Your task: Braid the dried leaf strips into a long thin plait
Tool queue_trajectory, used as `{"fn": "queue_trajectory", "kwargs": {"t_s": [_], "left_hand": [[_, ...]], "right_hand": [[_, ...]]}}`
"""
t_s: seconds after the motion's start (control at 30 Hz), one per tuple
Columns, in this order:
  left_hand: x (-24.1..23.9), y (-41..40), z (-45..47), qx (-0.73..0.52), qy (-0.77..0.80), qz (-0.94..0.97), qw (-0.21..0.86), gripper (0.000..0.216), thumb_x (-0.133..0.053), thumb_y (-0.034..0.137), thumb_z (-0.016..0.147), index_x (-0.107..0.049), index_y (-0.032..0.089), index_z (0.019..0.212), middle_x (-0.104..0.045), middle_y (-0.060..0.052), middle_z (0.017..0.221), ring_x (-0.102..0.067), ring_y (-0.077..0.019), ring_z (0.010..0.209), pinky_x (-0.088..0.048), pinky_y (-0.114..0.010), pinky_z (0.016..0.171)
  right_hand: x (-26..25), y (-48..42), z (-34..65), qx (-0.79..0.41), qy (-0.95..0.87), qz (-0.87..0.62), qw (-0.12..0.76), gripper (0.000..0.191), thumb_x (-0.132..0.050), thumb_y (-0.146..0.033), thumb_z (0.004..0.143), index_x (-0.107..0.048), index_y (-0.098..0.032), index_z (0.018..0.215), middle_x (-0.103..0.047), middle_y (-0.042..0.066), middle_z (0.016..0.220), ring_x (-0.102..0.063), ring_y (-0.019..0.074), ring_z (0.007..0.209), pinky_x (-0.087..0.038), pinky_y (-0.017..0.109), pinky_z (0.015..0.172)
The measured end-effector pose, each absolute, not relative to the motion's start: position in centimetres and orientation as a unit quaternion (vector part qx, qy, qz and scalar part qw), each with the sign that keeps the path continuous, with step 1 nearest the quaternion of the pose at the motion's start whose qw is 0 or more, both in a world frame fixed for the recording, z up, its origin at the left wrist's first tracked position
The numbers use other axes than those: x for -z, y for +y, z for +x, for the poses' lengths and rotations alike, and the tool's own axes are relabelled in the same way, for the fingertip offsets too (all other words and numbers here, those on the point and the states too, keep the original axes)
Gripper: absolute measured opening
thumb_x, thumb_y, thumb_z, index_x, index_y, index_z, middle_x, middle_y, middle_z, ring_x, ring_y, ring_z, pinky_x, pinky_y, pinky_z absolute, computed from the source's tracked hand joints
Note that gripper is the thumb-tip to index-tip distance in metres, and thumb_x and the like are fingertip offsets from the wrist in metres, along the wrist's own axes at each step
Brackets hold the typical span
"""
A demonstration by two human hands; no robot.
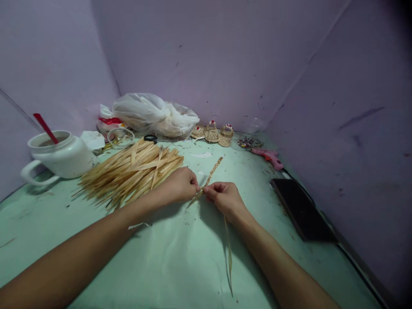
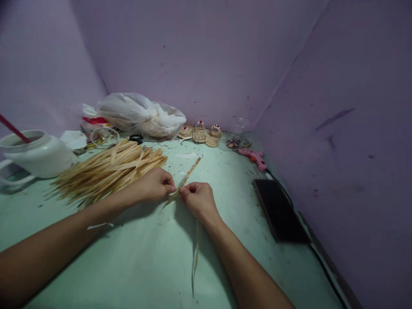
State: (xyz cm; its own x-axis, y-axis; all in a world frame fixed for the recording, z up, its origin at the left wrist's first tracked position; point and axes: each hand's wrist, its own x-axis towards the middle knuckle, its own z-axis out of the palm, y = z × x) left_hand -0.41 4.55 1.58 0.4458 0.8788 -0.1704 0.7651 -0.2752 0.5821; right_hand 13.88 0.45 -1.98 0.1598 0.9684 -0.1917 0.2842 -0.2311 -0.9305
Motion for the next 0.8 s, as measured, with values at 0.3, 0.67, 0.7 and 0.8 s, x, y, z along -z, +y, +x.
{"fn": "queue_trajectory", "kwargs": {"t_s": [0.3, 0.67, 0.7, 0.8], "left_hand": [[-3.2, -1.3, 1.8, -0.086, 0.566, 0.814, 0.099, 0.028, -0.039, 0.018, 0.074, -0.064, 0.018, 0.087, -0.065, -0.009, 0.072, -0.059, -0.0201, 0.067, -0.04, -0.029, 0.059], [-1.3, -2.8, 2.2, -0.076, 0.459, 0.884, 0.048, 0.039, -0.039, 0.008, 0.073, -0.056, 0.007, 0.108, -0.064, -0.017, 0.083, -0.06, -0.0226, 0.07, -0.043, -0.03, 0.059], [-2.1, -2.4, 2.0, -0.089, 0.471, 0.874, 0.083, 0.035, -0.042, 0.012, 0.073, -0.059, 0.009, 0.103, -0.064, -0.015, 0.082, -0.06, -0.0226, 0.069, -0.043, -0.031, 0.06], [-4.3, -0.2, 1.0, -0.208, 0.535, 0.789, 0.219, 0.027, -0.046, 0.025, 0.074, -0.064, 0.013, 0.089, -0.065, -0.009, 0.073, -0.059, -0.0191, 0.067, -0.042, -0.028, 0.061]], "right_hand": [[1.4, -0.4, 12.4, -0.53, -0.293, -0.598, 0.526, 0.012, -0.062, -0.023, 0.053, -0.06, -0.012, 0.056, -0.048, -0.004, 0.039, -0.029, 0.0041, 0.034, -0.02, 0.02, 0.037], [1.0, -0.3, 12.4, -0.604, -0.196, -0.528, 0.564, 0.01, -0.063, -0.014, 0.047, -0.06, -0.012, 0.056, -0.055, -0.001, 0.045, -0.045, 0.008, 0.042, -0.034, 0.021, 0.043], [0.9, -0.3, 12.4, -0.603, -0.2, -0.532, 0.561, 0.009, -0.063, -0.014, 0.048, -0.059, -0.012, 0.056, -0.054, -0.002, 0.043, -0.043, 0.0069, 0.039, -0.031, 0.02, 0.041], [0.6, -0.3, 12.3, -0.605, -0.223, -0.541, 0.541, 0.007, -0.062, -0.016, 0.051, -0.057, -0.012, 0.054, -0.048, -0.005, 0.039, -0.031, 0.0026, 0.032, -0.02, 0.018, 0.035]]}}
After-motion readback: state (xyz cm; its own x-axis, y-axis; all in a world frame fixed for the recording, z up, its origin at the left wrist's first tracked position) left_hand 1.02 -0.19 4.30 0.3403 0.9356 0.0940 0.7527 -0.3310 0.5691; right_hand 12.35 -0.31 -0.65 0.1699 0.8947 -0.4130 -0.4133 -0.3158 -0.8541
